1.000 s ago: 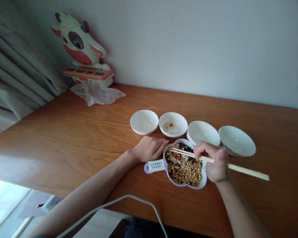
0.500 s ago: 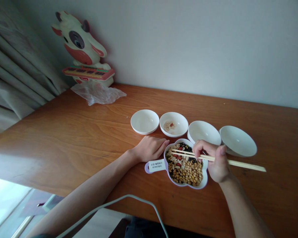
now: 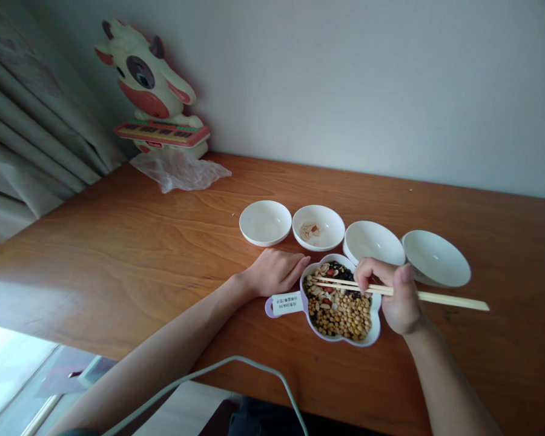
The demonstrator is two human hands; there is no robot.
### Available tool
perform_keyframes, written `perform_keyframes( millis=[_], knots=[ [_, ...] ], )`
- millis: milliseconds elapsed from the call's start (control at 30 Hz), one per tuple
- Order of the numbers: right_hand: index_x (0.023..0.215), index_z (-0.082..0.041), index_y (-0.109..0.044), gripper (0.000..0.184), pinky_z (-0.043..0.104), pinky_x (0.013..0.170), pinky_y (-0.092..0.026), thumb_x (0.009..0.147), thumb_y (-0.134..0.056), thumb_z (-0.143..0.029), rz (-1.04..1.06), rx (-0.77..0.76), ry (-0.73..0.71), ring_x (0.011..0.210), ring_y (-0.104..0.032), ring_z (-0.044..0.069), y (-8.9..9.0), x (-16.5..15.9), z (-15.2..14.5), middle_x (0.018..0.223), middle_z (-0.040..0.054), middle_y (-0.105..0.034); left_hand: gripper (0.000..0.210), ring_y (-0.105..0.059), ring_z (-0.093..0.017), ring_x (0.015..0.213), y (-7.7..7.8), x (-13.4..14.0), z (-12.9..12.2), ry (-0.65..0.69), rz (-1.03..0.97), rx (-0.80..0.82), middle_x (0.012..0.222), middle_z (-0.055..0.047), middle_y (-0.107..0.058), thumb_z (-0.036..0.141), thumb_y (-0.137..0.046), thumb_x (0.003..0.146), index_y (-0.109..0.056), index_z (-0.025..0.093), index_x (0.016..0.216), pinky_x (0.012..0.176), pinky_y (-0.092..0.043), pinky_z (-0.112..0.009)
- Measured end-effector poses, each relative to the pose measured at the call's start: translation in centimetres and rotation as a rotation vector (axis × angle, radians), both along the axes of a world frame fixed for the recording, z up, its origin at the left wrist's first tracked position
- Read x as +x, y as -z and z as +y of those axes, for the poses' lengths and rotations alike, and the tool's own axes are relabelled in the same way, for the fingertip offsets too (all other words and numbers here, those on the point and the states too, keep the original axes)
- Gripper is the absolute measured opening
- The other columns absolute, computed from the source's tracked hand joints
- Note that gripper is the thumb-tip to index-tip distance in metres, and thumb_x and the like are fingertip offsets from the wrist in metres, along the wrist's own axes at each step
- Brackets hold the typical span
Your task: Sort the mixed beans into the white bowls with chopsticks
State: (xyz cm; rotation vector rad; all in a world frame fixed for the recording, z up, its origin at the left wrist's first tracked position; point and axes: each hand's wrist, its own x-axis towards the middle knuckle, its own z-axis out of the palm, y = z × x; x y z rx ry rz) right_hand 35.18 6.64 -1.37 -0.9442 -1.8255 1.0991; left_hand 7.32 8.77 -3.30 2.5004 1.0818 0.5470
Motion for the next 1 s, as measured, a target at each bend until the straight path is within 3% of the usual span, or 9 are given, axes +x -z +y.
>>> perform_keyframes(
  millis=[567, 767, 900, 1000],
  knots=[
    [0.061, -0.023, -0.062, 0.076, 0.038, 0.06, -0.04, 0.103, -0.016, -0.067, 0.114, 0.063, 0.132, 0.057, -0.051, 0.02, -0.2, -0.5, -0.2, 0.056, 0.0041, -0.051, 0.049, -0.053, -0.013, 0.06, -0.1, 0.0, 0.0, 0.002, -0.013, 0.008, 0.072, -0.003, -0.065, 0.035, -0.026, 0.112, -0.054, 0.018, 0.077, 0.063, -0.038, -0.03],
    [0.057, -0.024, -0.062, 0.075, 0.037, 0.053, -0.036, 0.102, -0.023, -0.068, 0.374, 0.134, 0.348, 0.05, -0.049, 0.02, -1.7, -1.1, -0.4, 0.048, 0.0048, -0.049, 0.048, -0.054, -0.014, 0.061, 0.0, 0.0, 0.0, 0.0, -0.015, 0.013, 0.071, -0.004, -0.065, 0.036, -0.026, 0.112, -0.055, 0.019, 0.079, 0.065, -0.04, -0.03],
    [0.056, -0.025, -0.061, 0.07, 0.036, 0.047, -0.031, 0.103, -0.026, -0.064, 0.5, 0.288, 0.56, 0.046, -0.047, 0.019, -1.9, -1.0, -0.3, 0.047, 0.0033, -0.047, 0.046, -0.053, -0.014, 0.06, 0.0, -0.1, 0.0, -0.003, 0.0, 0.006, 0.072, -0.003, -0.065, 0.036, -0.026, 0.112, -0.053, 0.019, 0.079, 0.064, -0.039, -0.03],
    [0.056, -0.025, -0.062, 0.07, 0.036, 0.046, -0.03, 0.104, -0.028, -0.061, 0.527, 0.362, 0.629, 0.045, -0.048, 0.019, -1.7, -1.0, -0.1, 0.046, 0.0037, -0.048, 0.046, -0.052, -0.014, 0.06, 0.0, -0.1, 0.0, -0.006, 0.005, 0.008, 0.072, -0.003, -0.064, 0.036, -0.026, 0.112, -0.052, 0.019, 0.078, 0.064, -0.038, -0.03]
  ],
)
